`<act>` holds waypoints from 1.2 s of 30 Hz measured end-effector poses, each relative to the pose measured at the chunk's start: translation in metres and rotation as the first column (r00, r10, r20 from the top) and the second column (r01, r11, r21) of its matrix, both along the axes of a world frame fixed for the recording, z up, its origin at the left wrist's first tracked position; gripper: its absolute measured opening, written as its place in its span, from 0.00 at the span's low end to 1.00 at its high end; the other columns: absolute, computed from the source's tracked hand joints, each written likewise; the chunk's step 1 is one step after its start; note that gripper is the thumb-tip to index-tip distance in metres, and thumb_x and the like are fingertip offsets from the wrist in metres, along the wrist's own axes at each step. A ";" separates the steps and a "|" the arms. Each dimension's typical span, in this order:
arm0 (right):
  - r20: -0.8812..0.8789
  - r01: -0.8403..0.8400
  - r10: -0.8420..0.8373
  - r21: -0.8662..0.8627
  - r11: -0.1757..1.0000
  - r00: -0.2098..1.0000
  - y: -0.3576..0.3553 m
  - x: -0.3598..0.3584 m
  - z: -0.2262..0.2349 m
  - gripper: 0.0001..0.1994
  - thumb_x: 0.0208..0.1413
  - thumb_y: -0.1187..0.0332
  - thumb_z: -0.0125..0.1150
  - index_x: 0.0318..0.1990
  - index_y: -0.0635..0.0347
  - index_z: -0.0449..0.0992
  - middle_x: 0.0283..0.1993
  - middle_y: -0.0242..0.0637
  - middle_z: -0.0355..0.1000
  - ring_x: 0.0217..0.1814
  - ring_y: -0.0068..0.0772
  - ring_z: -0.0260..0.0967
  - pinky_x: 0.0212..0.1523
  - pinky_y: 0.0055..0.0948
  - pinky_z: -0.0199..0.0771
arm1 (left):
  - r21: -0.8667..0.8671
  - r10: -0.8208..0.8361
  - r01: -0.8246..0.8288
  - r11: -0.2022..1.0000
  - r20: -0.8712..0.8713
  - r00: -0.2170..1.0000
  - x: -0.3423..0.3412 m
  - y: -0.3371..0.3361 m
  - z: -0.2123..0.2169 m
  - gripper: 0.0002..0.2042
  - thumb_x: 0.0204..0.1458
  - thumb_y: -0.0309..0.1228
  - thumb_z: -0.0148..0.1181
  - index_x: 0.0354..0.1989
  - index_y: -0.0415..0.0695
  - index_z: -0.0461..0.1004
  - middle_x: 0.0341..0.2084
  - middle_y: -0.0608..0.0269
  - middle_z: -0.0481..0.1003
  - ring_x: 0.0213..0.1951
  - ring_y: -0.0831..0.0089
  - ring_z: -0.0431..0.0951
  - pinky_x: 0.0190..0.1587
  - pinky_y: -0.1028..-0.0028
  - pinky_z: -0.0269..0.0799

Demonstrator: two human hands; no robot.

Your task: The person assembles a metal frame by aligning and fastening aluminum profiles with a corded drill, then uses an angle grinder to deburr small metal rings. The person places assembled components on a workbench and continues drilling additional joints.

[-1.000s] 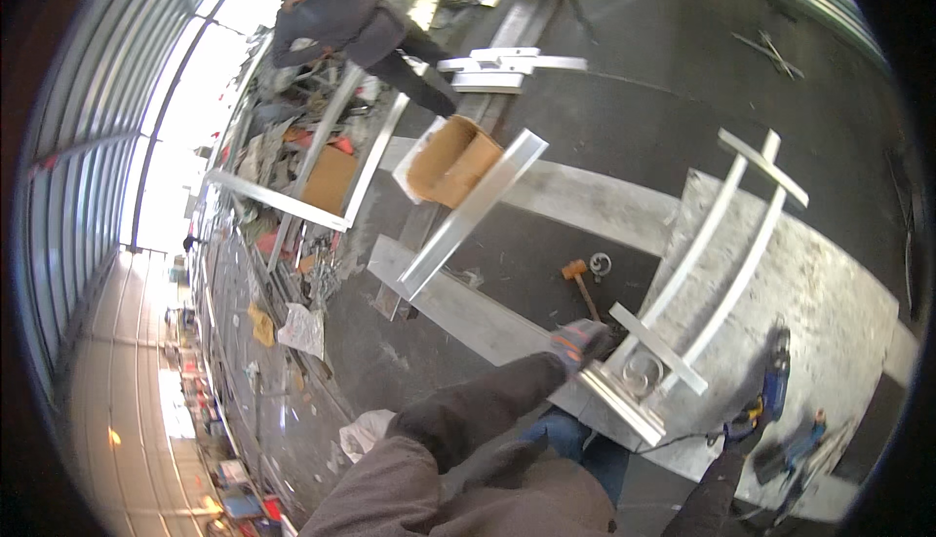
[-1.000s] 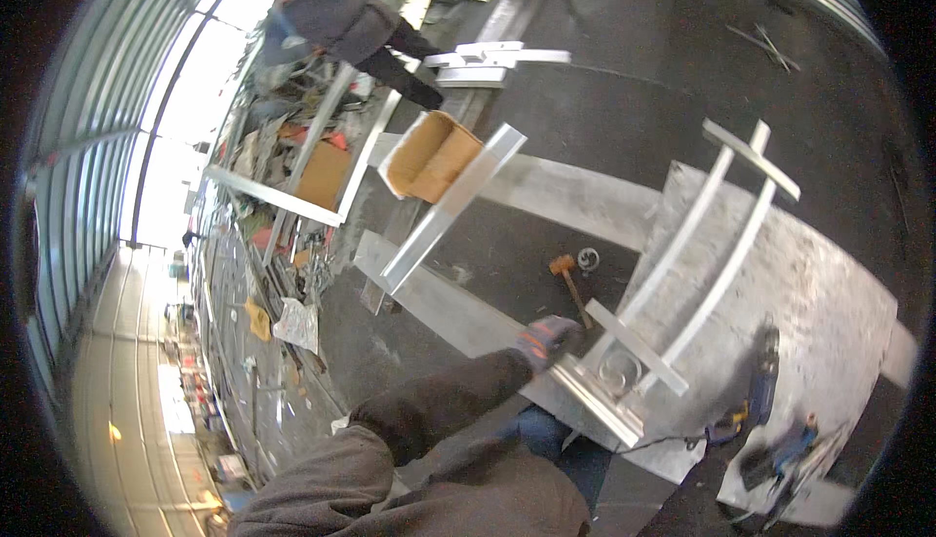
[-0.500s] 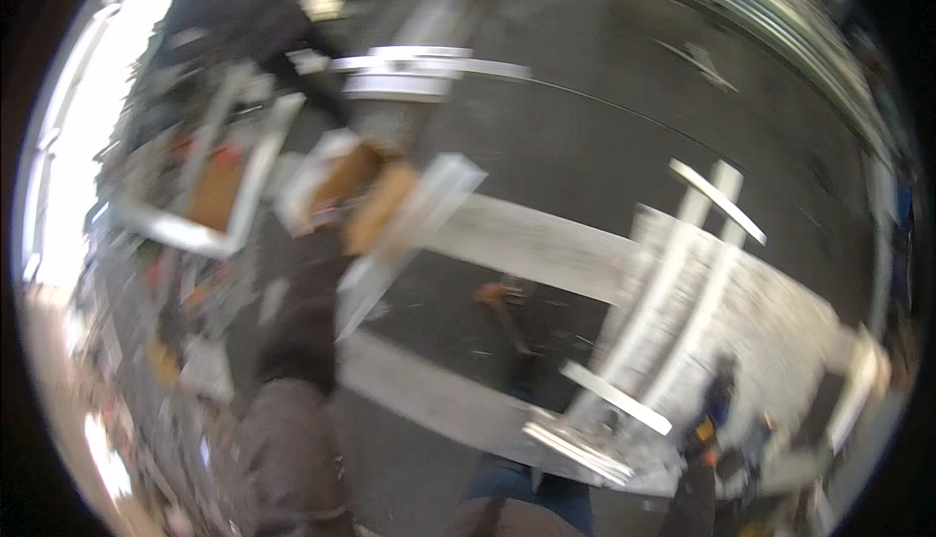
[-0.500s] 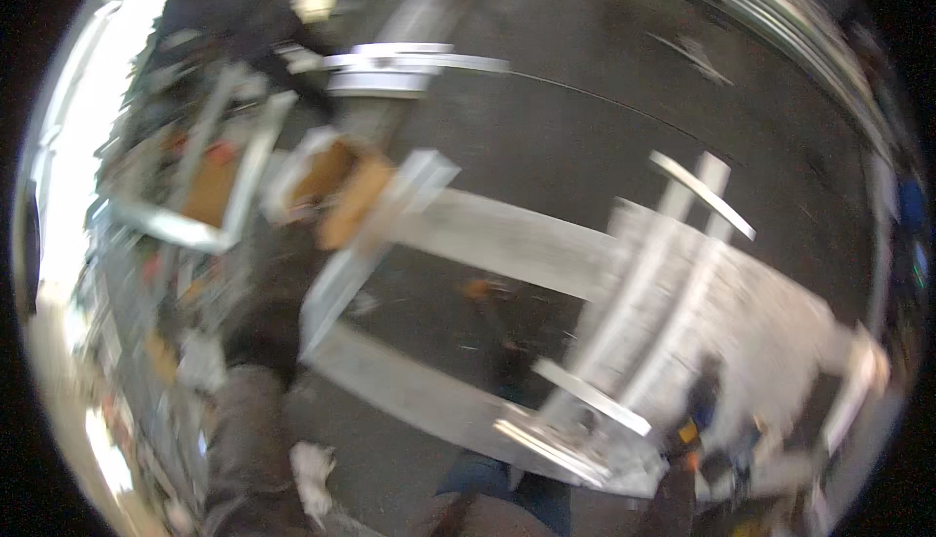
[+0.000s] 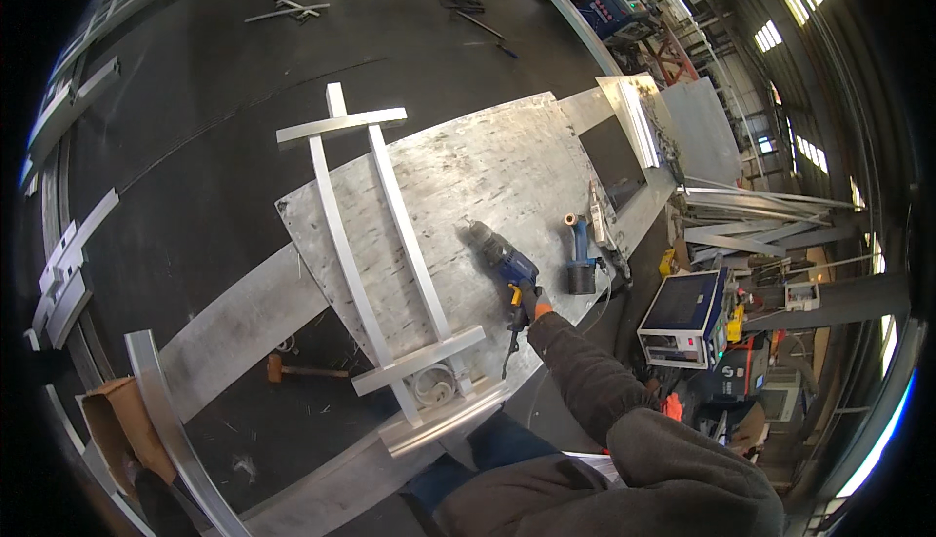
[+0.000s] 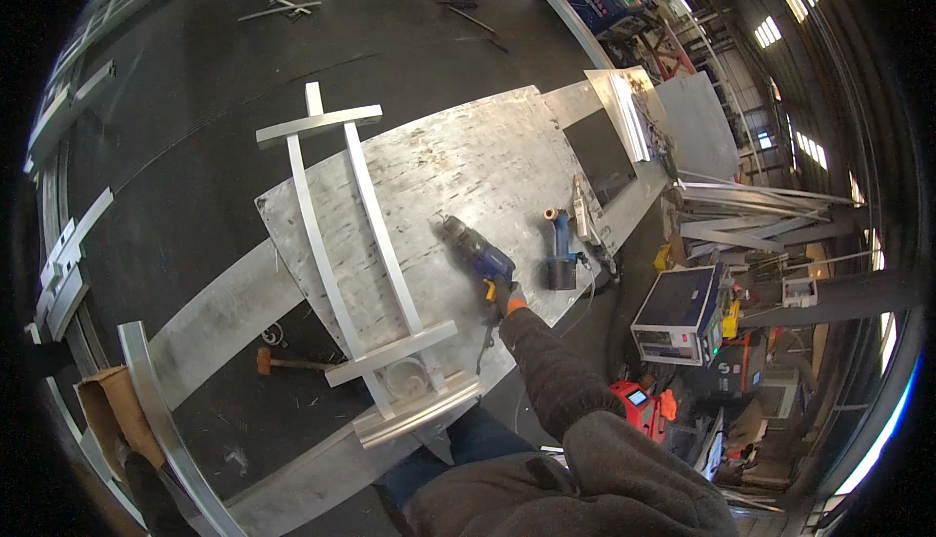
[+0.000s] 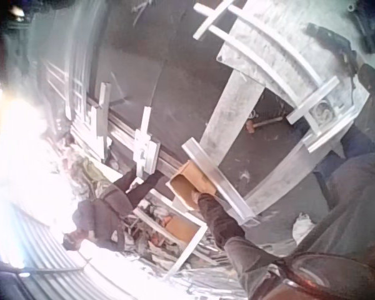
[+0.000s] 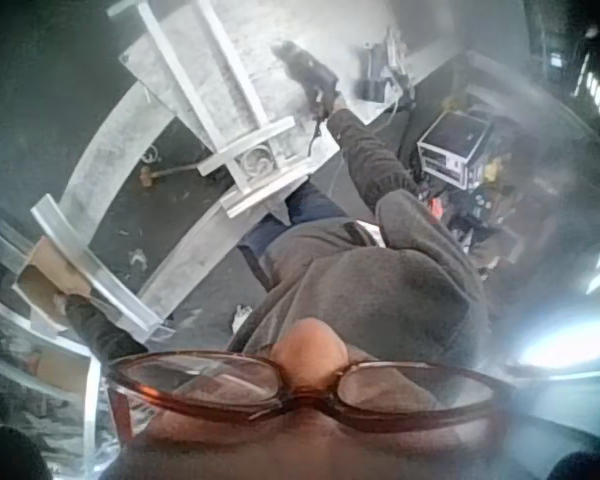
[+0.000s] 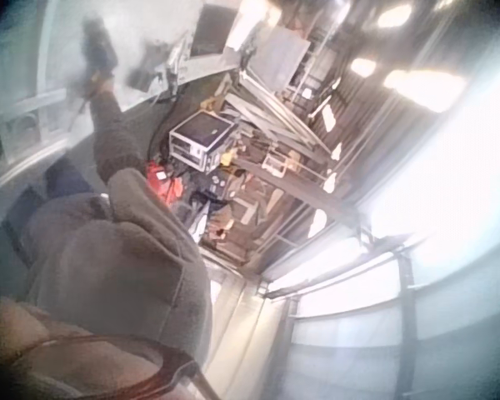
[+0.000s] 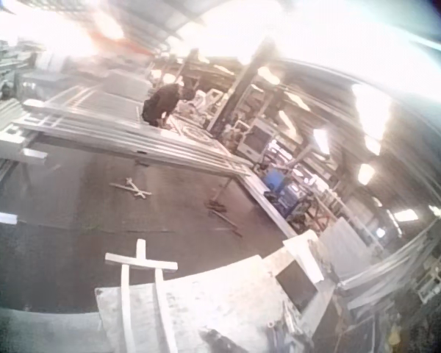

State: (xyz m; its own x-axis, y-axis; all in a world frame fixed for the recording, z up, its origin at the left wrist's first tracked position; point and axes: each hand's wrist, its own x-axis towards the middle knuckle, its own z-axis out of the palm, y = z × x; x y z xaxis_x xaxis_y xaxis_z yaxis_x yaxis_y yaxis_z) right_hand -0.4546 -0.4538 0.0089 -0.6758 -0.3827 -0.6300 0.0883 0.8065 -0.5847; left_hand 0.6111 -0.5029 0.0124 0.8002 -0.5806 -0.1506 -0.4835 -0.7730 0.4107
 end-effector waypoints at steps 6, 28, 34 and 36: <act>0.039 -0.307 0.309 -0.043 0.951 0.950 0.003 -0.053 -0.053 0.31 0.58 0.39 0.57 0.55 0.56 0.68 0.39 0.38 0.72 0.32 0.36 0.73 0.33 0.36 0.78 | 0.044 -0.054 0.051 0.998 0.056 0.997 -0.007 0.050 0.054 0.11 0.56 0.35 0.60 0.44 0.43 0.76 0.34 0.61 0.78 0.36 0.67 0.81 0.38 0.68 0.76; 0.376 -0.692 0.818 -0.443 0.571 0.435 0.151 0.048 0.148 0.11 0.61 0.68 0.62 0.49 0.61 0.79 0.38 0.31 0.80 0.38 0.24 0.73 0.39 0.25 0.75 | -0.140 -0.154 0.075 0.987 -0.961 0.230 -0.801 0.239 0.164 0.07 0.61 0.32 0.60 0.36 0.41 0.74 0.26 0.66 0.75 0.27 0.78 0.75 0.26 0.74 0.74; 0.242 -0.766 0.815 -0.280 0.578 0.527 0.157 0.049 0.178 0.13 0.62 0.61 0.62 0.38 0.63 0.79 0.28 0.32 0.77 0.32 0.19 0.70 0.34 0.24 0.71 | -0.110 -0.115 0.035 0.993 -0.974 0.197 -0.844 0.254 0.138 0.09 0.59 0.31 0.61 0.40 0.38 0.76 0.27 0.64 0.77 0.28 0.77 0.76 0.32 0.74 0.74; 0.318 -0.678 0.720 -0.251 0.691 0.617 0.156 0.043 0.165 0.11 0.62 0.63 0.62 0.36 0.64 0.77 0.26 0.30 0.73 0.29 0.17 0.67 0.29 0.22 0.68 | -0.174 -0.186 0.068 0.982 -0.942 0.278 -0.843 0.244 0.119 0.10 0.59 0.31 0.61 0.42 0.37 0.76 0.27 0.64 0.77 0.30 0.76 0.76 0.35 0.74 0.74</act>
State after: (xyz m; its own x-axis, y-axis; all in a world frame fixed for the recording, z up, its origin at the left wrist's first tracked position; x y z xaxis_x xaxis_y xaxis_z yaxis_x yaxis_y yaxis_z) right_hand -0.4117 -0.2974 0.1739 0.0950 -0.7133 -0.6944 -0.2578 0.6561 -0.7093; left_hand -0.2317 -0.2589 0.1318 0.0392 -0.7169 -0.6960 0.2065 -0.6757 0.7076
